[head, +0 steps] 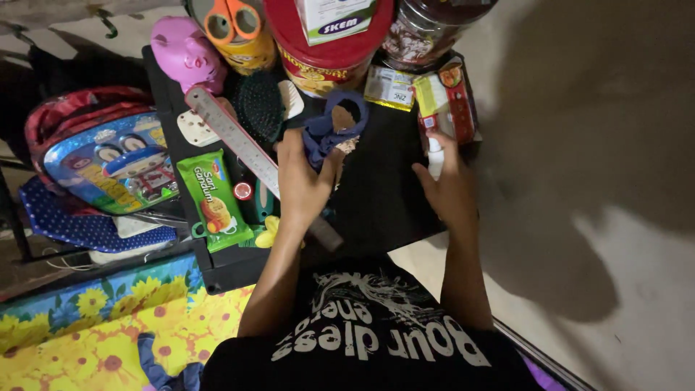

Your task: The recorder is cleaning and organizing various personal items on a desk using a spray bottle and a cloth.

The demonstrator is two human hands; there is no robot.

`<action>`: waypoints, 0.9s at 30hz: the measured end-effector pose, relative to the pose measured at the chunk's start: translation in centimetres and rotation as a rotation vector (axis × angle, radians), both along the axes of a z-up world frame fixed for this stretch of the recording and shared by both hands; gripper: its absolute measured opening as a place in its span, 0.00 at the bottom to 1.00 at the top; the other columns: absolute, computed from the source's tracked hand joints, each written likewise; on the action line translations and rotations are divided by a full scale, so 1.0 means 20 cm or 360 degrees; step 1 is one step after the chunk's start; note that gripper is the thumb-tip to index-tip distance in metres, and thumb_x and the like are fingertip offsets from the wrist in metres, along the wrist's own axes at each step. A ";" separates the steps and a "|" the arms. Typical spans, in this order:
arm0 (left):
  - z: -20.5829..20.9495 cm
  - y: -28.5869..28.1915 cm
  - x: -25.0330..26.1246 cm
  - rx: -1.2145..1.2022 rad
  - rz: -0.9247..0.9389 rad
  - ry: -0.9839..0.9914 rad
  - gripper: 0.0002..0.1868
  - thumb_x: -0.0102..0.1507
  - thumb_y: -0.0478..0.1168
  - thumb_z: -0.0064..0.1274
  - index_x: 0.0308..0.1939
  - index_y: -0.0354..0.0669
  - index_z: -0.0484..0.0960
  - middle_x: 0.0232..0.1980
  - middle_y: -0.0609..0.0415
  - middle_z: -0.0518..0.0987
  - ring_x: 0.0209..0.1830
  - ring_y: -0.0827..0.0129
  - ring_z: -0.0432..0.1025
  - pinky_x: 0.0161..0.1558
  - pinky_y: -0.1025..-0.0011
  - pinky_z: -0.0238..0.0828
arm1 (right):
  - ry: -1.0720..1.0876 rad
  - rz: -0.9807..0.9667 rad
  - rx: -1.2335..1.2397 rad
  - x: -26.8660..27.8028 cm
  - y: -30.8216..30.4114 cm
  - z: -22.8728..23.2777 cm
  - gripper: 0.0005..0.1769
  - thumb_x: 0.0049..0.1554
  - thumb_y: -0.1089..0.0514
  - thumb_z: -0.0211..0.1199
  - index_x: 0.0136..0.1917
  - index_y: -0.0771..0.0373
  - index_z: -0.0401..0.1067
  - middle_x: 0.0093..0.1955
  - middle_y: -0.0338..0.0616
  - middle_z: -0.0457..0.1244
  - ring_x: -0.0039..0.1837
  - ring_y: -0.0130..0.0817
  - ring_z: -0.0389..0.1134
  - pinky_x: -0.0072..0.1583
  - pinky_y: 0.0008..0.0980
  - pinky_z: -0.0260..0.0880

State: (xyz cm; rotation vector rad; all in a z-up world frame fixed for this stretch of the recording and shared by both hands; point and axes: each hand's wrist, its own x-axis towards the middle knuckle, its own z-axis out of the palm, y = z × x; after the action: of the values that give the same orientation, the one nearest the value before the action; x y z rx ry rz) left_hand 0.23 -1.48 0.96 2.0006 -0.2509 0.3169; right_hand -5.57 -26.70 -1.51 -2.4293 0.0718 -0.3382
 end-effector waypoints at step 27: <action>-0.11 -0.10 -0.18 0.0040 -0.0169 0.0070 0.20 0.61 0.36 0.64 0.51 0.36 0.72 0.46 0.41 0.74 0.50 0.45 0.68 0.52 0.56 0.64 | -0.0104 -0.0213 0.0262 -0.34 -0.04 -0.11 0.30 0.59 0.58 0.70 0.71 0.53 0.62 0.65 0.52 0.65 0.62 0.54 0.70 0.61 0.46 0.70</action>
State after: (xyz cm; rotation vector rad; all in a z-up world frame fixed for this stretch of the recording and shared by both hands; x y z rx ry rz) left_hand -3.42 -3.52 -1.29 2.0085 -0.3334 0.2031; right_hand -12.35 -27.41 -3.79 -2.2541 0.2257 -0.4540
